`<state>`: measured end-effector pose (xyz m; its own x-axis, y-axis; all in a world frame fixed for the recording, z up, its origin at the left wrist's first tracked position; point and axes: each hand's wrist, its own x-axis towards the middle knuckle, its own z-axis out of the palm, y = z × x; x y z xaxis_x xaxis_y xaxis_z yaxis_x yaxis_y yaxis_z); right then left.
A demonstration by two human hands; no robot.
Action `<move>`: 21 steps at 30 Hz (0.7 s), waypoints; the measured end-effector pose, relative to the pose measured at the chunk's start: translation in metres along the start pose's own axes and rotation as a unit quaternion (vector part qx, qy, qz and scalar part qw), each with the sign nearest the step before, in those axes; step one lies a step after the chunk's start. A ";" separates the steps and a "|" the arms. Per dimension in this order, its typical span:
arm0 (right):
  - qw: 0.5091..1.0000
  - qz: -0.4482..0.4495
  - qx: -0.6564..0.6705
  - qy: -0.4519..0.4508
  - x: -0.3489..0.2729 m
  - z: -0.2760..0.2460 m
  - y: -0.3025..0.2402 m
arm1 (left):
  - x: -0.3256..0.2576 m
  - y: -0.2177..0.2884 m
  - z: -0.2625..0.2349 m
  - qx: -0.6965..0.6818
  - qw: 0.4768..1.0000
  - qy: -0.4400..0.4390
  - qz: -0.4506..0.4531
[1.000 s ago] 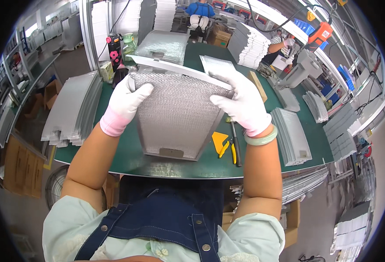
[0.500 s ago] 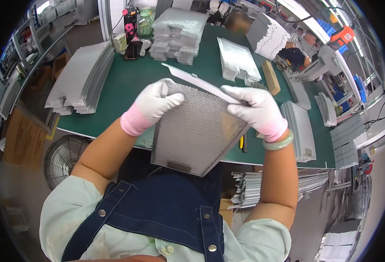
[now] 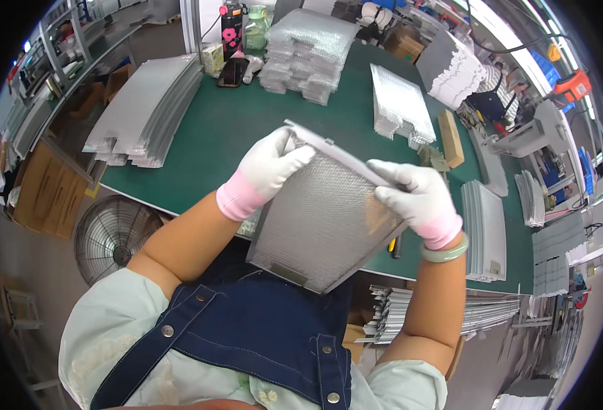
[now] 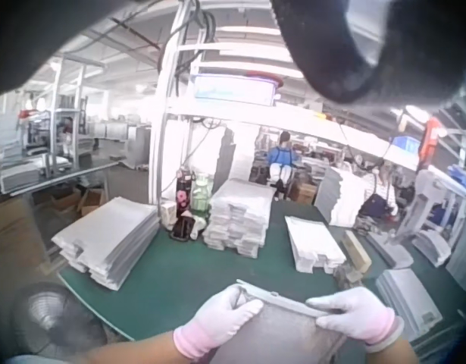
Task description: The person assembles metal frames by placing a mesh sheet on a workbench, inserting a plastic insert, and attaching white metal strips to the edges. They use a hammer to secure the strips and a caliper to measure the assembled frame. The process is repeated for multiple units, with finished frames stacked on the table.
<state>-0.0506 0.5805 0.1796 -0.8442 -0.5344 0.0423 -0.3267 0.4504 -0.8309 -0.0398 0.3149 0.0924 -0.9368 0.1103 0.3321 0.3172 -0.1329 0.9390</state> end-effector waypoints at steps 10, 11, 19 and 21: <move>0.998 -0.012 -0.008 0.066 -0.006 0.000 0.055 | 0.015 -0.020 0.017 0.031 0.997 0.049 -0.052; 0.998 -0.015 -0.014 0.064 -0.008 -0.001 0.056 | 0.014 -0.022 0.016 0.022 0.998 0.039 -0.049; 0.995 -0.045 -0.019 0.082 -0.019 -0.006 0.061 | 0.013 -0.012 0.020 0.243 0.923 0.125 0.272; 0.994 -0.056 -0.011 0.090 -0.021 -0.006 0.063 | 0.012 -0.015 0.024 0.252 0.911 0.154 0.288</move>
<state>-0.0562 0.6241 0.1298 -0.8640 -0.4458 0.2341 -0.4305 0.4127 -0.8027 -0.0522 0.3417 0.0841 -0.5664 -0.1271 0.8143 0.7239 0.3956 0.5653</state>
